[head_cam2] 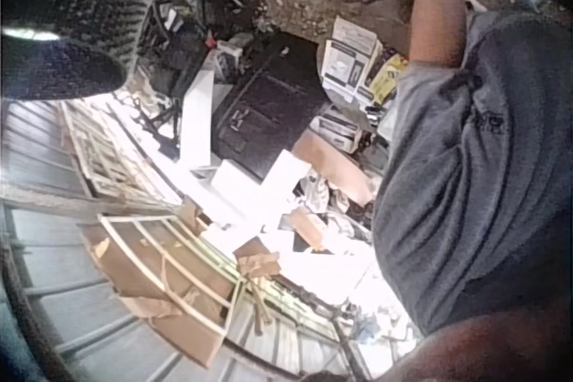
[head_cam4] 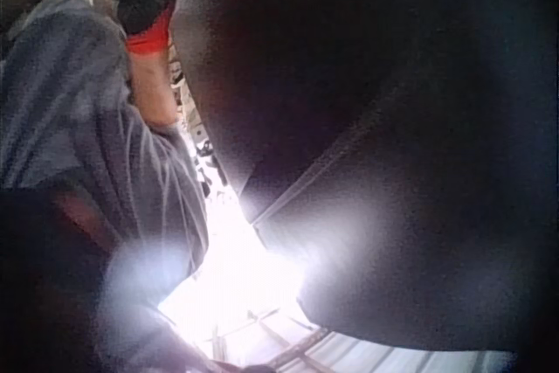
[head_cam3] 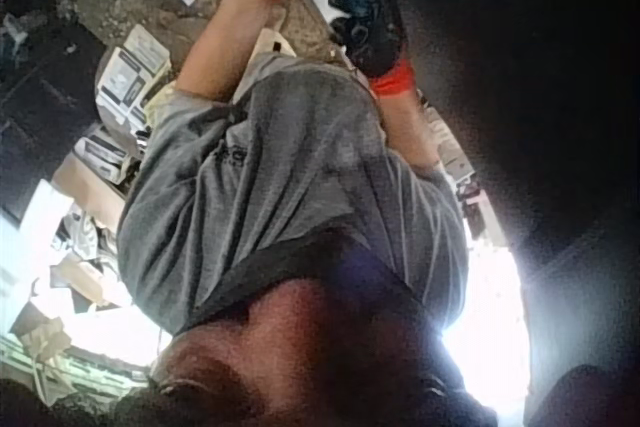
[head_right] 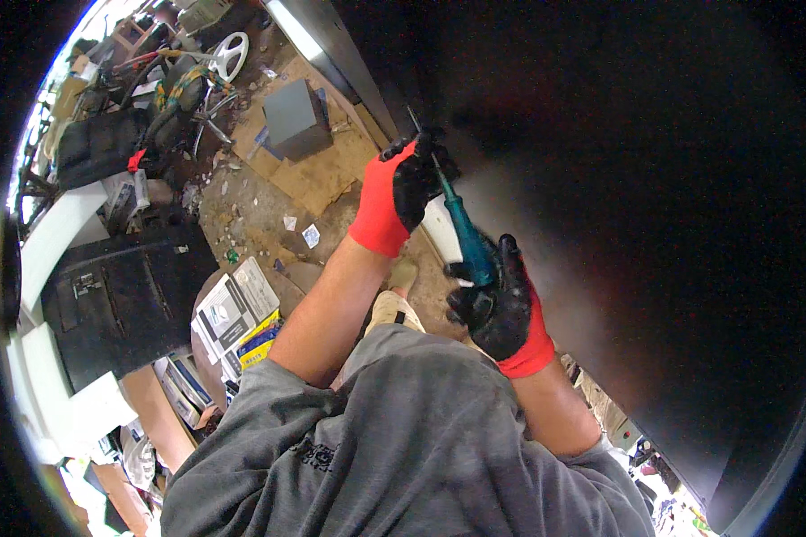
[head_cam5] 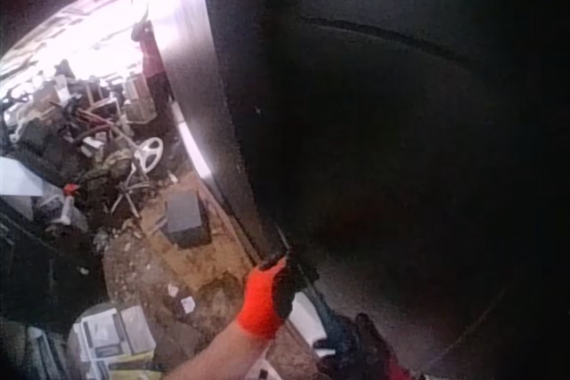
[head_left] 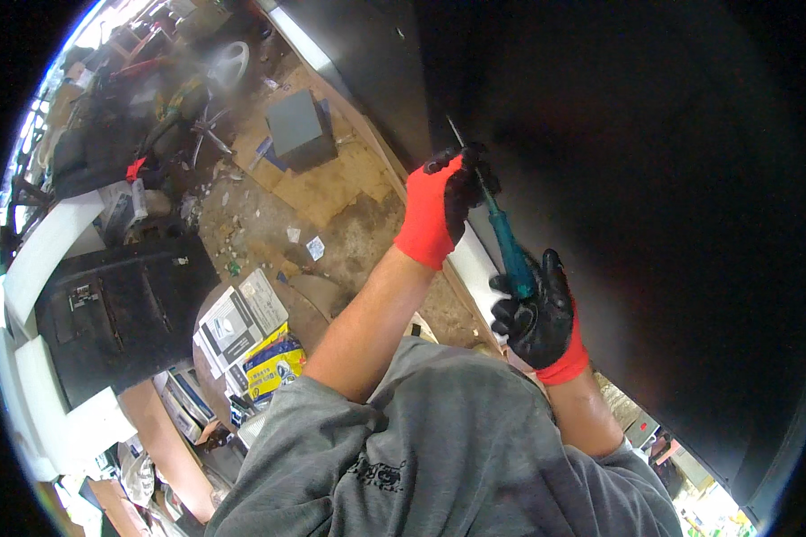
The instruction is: The person uses a screwdriver to remove screws from the back panel of a large black electronic device, likely a television or monitor. They repeatedly insert the tool, turn it to loosen fasteners, and reposition along the frame to access different screws.
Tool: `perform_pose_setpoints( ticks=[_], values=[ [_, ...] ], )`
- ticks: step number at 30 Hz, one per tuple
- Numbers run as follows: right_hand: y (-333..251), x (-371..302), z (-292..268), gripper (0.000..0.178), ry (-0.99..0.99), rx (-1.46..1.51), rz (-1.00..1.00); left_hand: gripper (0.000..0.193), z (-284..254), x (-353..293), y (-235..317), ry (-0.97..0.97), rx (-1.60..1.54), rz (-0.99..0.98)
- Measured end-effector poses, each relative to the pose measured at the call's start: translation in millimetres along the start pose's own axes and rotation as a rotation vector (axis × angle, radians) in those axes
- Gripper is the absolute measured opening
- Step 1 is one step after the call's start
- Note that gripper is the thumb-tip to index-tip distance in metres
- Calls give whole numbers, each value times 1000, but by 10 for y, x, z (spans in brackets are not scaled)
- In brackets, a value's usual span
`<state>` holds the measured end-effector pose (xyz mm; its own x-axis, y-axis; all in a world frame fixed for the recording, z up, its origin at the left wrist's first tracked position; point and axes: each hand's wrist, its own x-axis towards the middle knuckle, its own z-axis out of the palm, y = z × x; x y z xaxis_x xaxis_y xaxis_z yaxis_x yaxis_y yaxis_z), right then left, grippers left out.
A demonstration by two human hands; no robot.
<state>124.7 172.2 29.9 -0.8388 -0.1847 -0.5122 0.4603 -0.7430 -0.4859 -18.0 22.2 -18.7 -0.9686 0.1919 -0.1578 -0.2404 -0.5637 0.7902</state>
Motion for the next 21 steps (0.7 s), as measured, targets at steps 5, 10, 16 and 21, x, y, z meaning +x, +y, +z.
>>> perform_pose_setpoints(
  ticks=[5, 10, 16, 21],
  values=[
    [38, 91, -181, 43, 14, -488, -269, 26, 33, -2, 70, 30, -248, -91],
    [79, 73, -50, 46, 108, -208, -264, 28, -90, 77, -15, -9, 150, 72],
    [-40, 25, -131, 46, 2, -436, -253, 23, 106, 57, 55, 60, -194, -38],
    [176, 81, -16, 50, 161, -535, -566, 25, -89, 207, -36, 87, -13, 3]
  ],
)
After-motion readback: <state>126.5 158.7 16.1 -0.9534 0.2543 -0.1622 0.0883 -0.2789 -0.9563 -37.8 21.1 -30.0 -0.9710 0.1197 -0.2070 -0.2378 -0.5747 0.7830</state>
